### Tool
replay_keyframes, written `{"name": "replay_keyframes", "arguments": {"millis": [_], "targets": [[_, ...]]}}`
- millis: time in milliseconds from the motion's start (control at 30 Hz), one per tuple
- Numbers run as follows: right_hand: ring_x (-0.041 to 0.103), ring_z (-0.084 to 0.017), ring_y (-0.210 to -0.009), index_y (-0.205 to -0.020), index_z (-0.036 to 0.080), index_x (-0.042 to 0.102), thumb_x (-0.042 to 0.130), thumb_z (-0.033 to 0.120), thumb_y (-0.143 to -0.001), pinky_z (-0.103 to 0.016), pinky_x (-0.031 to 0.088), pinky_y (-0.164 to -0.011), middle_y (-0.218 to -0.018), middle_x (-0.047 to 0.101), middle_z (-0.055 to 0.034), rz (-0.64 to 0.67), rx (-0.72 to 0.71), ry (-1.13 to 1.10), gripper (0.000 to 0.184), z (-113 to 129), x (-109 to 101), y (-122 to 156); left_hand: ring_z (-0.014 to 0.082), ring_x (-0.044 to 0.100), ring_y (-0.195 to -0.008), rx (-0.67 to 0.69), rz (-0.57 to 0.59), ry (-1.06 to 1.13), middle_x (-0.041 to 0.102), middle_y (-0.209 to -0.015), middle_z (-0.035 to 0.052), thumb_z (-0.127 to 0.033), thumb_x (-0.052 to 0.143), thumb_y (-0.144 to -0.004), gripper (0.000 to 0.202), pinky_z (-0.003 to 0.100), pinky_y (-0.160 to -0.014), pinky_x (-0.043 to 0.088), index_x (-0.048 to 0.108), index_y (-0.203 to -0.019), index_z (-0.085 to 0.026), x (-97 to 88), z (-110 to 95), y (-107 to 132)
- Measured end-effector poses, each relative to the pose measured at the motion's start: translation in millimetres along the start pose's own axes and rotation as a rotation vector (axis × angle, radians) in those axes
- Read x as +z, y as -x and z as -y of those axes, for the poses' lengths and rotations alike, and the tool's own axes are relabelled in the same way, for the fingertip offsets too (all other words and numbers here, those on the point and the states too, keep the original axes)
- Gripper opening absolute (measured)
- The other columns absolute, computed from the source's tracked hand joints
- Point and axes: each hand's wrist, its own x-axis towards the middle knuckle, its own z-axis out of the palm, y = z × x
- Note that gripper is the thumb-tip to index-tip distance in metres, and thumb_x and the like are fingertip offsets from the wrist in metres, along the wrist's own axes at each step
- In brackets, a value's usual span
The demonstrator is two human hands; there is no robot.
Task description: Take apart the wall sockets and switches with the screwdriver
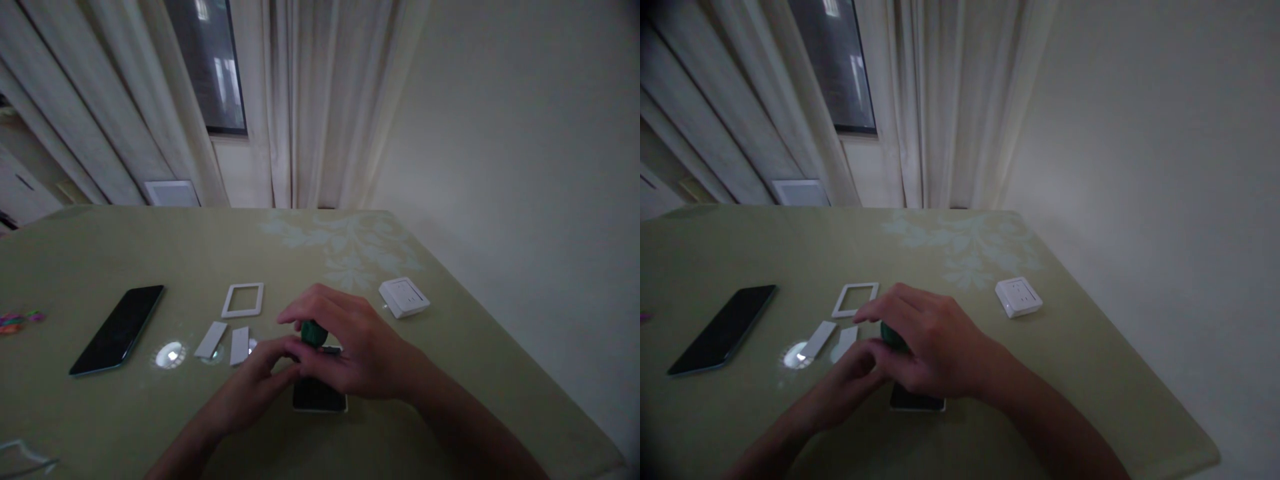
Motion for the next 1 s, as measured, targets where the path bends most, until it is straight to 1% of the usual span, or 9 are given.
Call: {"name": "replay_keyframes", "arguments": {"millis": [133,233,300,367,467,533,600,767,1000], "targets": [[0.071,-0.019,-0.098,-0.127,0.022,0.065,0.072,0.022,-0.103,-0.031,0.057,-0.087,-0.111,0.076,-0.0057,0.006,0.025,0.018,0.025,0.6,0.6,0.0,0.0227,0.067,-0.076,-0.036,-0.046,0.003,0.074,-0.076,0.0006,-0.045,0.079,-0.088,0.03,0.031,-0.07,0.054,0.069,-0.071,-0.022,3.4,4.7,-0.4],[0.071,-0.018,-0.096,-0.128,0.021,0.065,0.073,0.022,-0.102,-0.031,0.057,-0.088,-0.111,0.076,-0.0053,0.023,0.04,0.014,0.027,0.0,2.1,-0.3,0.0222,0.066,-0.075,-0.053,-0.074,0.05,0.073,-0.076,0.0005,-0.045,0.084,-0.084,0.031,0.029,-0.067,0.053,0.068,-0.075,-0.02,12.4,6.4,-3.7],[0.071,-0.017,-0.097,-0.129,0.02,0.064,0.073,0.02,-0.101,-0.03,0.057,-0.089,-0.112,0.076,-0.0053,0.031,0.038,0.003,0.03,-0.5,2.0,-0.3,0.027,0.071,-0.089,-0.058,-0.073,0.055,0.078,-0.094,0.0038,-0.048,0.089,-0.081,0.032,0.034,-0.076,0.058,0.074,-0.09,-0.021,13.5,7.1,-2.6],[0.071,-0.017,-0.098,-0.132,0.019,0.064,0.072,0.019,-0.101,-0.031,0.056,-0.09,-0.112,0.076,-0.0056,0.039,0.047,0.005,0.032,-0.5,0.9,-0.1,0.0338,0.071,-0.108,-0.067,-0.042,-0.004,0.079,-0.115,0.0067,-0.051,0.096,-0.075,0.045,0.043,-0.092,0.061,0.077,-0.106,-0.024,9.1,7.7,1.3],[0.071,-0.018,-0.102,-0.136,0.019,0.062,0.068,0.022,-0.105,-0.032,0.056,-0.094,-0.115,0.075,-0.0061,0.033,0.076,0.0,0.032,0.5,-1.9,0.0,0.0405,0.064,-0.127,-0.03,0.064,-0.192,0.073,-0.135,0.0081,-0.048,0.104,-0.066,0.068,0.055,-0.11,0.054,0.075,-0.126,-0.031,0.0,7.5,7.8],[0.071,-0.018,-0.105,-0.139,0.02,0.061,0.065,0.024,-0.108,-0.034,0.056,-0.097,-0.119,0.075,-0.0068,0.007,0.079,-0.014,0.031,1.1,-3.5,-0.1,0.0428,0.06,-0.133,0.026,0.164,-0.308,0.069,-0.144,0.0093,-0.043,0.105,-0.065,0.079,0.058,-0.114,0.051,0.071,-0.135,-0.033,-2.4,6.2,9.9],[0.071,-0.018,-0.105,-0.14,0.02,0.061,0.064,0.025,-0.109,-0.034,0.056,-0.098,-0.12,0.074,-0.0072,-0.017,0.067,-0.021,0.031,1.2,-4.5,-0.3,0.0441,0.056,-0.137,0.059,0.219,-0.395,0.066,-0.148,0.0103,-0.037,0.106,-0.064,0.085,0.06,-0.115,0.051,0.068,-0.14,-0.033,-1.2,4.8,10.7],[0.07,-0.017,-0.101,-0.14,0.018,0.061,0.065,0.025,-0.109,-0.032,0.057,-0.096,-0.114,0.074,-0.0059,-0.042,0.039,-0.005,0.032,0.6,-5.6,0.2,0.0411,0.055,-0.137,0.078,0.24,-0.506,0.064,-0.149,0.0072,-0.023,0.097,-0.072,0.079,0.06,-0.116,0.05,0.063,-0.143,-0.035,4.1,3.5,12.4],[0.071,-0.015,-0.098,-0.141,0.023,0.061,0.071,0.023,-0.106,-0.028,0.058,-0.093,-0.117,0.074,-0.0032,-0.163,0.004,0.041,0.037,7.9,-18.5,7.2,0.0402,0.05,-0.139,0.081,0.229,-0.524,0.056,-0.152,0.009,-0.022,0.093,-0.069,0.079,0.06,-0.118,0.048,0.057,-0.139,-0.031,8.5,2.9,11.5]]}}
